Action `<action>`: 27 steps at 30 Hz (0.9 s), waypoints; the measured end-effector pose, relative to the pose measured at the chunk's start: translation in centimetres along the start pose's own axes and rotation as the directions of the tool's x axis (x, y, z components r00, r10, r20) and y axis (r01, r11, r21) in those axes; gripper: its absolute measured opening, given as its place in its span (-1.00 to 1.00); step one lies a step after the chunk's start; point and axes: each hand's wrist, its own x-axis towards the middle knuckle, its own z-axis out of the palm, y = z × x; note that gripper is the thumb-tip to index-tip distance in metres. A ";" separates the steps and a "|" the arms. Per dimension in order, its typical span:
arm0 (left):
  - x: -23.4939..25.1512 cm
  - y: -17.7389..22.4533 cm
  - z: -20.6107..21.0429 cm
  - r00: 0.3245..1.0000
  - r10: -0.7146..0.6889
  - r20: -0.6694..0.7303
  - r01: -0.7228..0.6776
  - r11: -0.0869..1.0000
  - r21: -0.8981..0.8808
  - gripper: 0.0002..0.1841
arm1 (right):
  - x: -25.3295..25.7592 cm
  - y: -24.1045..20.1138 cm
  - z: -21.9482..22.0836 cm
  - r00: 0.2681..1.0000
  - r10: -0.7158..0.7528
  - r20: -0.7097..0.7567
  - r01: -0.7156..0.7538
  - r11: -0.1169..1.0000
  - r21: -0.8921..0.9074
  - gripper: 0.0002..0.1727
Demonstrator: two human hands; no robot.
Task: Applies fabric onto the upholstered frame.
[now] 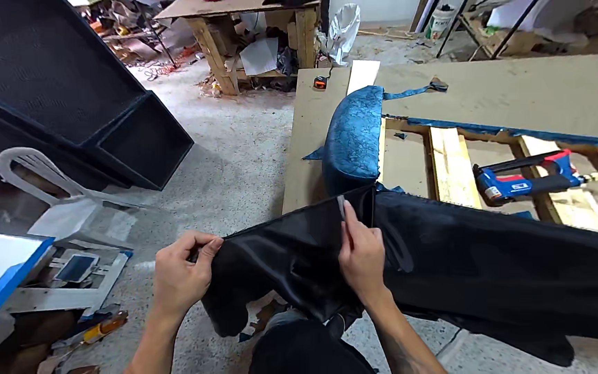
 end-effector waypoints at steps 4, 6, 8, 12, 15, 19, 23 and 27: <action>0.1 0.4 0.1 0.997 0.077 0.026 -0.077 0.997 0.001 -0.79 | 3.5 0.2 3.6 0.997 -0.043 0.067 0.045 0.998 -0.036 -0.39; 0.5 -0.3 -0.1 0.999 0.045 -0.006 -0.045 0.998 0.052 -0.78 | 3.9 -0.3 2.5 0.998 -0.031 0.059 0.032 0.999 -0.026 -0.42; 1.3 -1.5 -0.1 1.000 0.005 -0.023 -0.003 0.998 0.060 -0.77 | 2.1 -0.2 0.6 1.000 0.005 0.003 -0.005 1.000 -0.006 -0.45; 1.1 -2.6 0.3 1.000 -0.015 -0.007 0.015 1.000 -0.012 -0.79 | -0.2 1.1 0.6 0.999 0.033 -0.003 -0.033 0.998 -0.044 -0.49; 1.2 -2.6 -0.2 0.998 0.039 0.040 -0.037 0.998 -0.055 -0.80 | 3.4 1.5 3.2 1.000 0.003 0.021 -0.002 0.998 -0.069 -0.45; 2.1 -3.3 -0.5 0.998 0.041 0.053 -0.040 0.999 -0.020 -0.76 | 4.2 1.3 0.4 0.999 0.014 -0.040 -0.016 0.999 -0.045 -0.43; 2.7 -3.8 -0.3 0.991 0.119 0.059 -0.107 0.979 -0.171 -0.74 | -0.1 3.0 1.1 0.999 0.035 -0.018 -0.036 0.998 -0.046 -0.46; 2.7 -2.4 -1.7 0.951 0.236 0.199 -0.180 0.948 -0.263 -0.76 | 4.5 2.7 2.5 0.998 -0.009 -0.061 0.006 0.999 -0.047 -0.46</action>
